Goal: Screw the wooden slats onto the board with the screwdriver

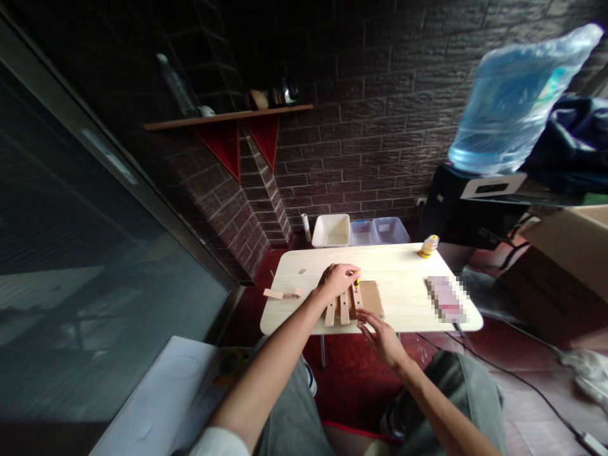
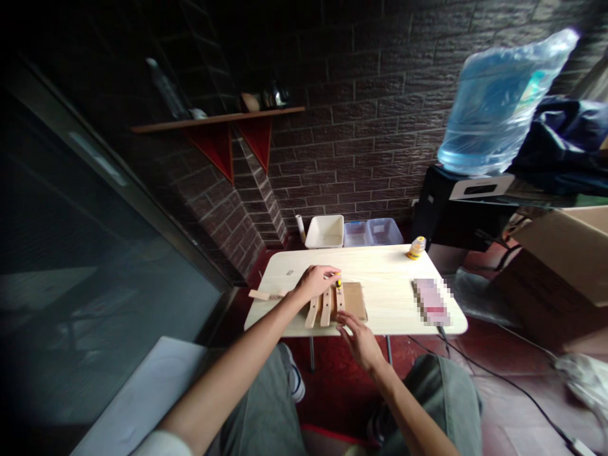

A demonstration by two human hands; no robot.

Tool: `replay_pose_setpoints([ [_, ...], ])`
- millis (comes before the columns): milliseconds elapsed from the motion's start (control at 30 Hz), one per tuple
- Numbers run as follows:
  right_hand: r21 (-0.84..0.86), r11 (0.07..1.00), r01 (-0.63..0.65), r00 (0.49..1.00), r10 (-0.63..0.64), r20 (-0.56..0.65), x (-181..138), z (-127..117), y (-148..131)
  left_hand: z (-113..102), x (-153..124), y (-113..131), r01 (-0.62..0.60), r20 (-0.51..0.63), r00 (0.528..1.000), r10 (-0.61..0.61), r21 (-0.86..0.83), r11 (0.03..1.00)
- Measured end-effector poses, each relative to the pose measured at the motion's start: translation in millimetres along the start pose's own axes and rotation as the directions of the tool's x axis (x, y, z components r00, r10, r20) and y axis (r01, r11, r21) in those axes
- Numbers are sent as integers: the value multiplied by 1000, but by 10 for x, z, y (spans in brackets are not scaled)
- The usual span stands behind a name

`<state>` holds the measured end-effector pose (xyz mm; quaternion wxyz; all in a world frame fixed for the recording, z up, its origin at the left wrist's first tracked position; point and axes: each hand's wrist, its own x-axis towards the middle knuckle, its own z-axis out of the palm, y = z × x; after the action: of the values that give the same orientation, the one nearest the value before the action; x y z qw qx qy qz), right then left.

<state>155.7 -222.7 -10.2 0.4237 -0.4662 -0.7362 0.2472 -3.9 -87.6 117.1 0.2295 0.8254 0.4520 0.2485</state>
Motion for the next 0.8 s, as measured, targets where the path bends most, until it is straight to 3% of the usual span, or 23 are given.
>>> replay_pose_setpoints([
  [267, -12, 1000, -26, 999, 26, -32, -76, -110, -54, 30, 20, 7, -6, 2, 1000, 6, 14, 1000],
  [400, 30, 988, -154, 975, 157, -155, -346, -222, 110, 28, -16, 4, 3, -8, 1000, -3, 3, 1000],
  [533, 22, 978, -209, 952, 208, -226, -479, -324, 314, 51, -23, -16, -35, -20, 999, 35, -35, 999],
  [633, -5, 979, -202, 956, 196, -216, -304, -376, 392, 69, -16, -25, -54, -16, 998, 53, -54, 997],
  [800, -103, 989, -101, 987, 87, -136, 251, -334, 473, 62, -48, -8, -51, -8, 999, 51, -65, 997],
])
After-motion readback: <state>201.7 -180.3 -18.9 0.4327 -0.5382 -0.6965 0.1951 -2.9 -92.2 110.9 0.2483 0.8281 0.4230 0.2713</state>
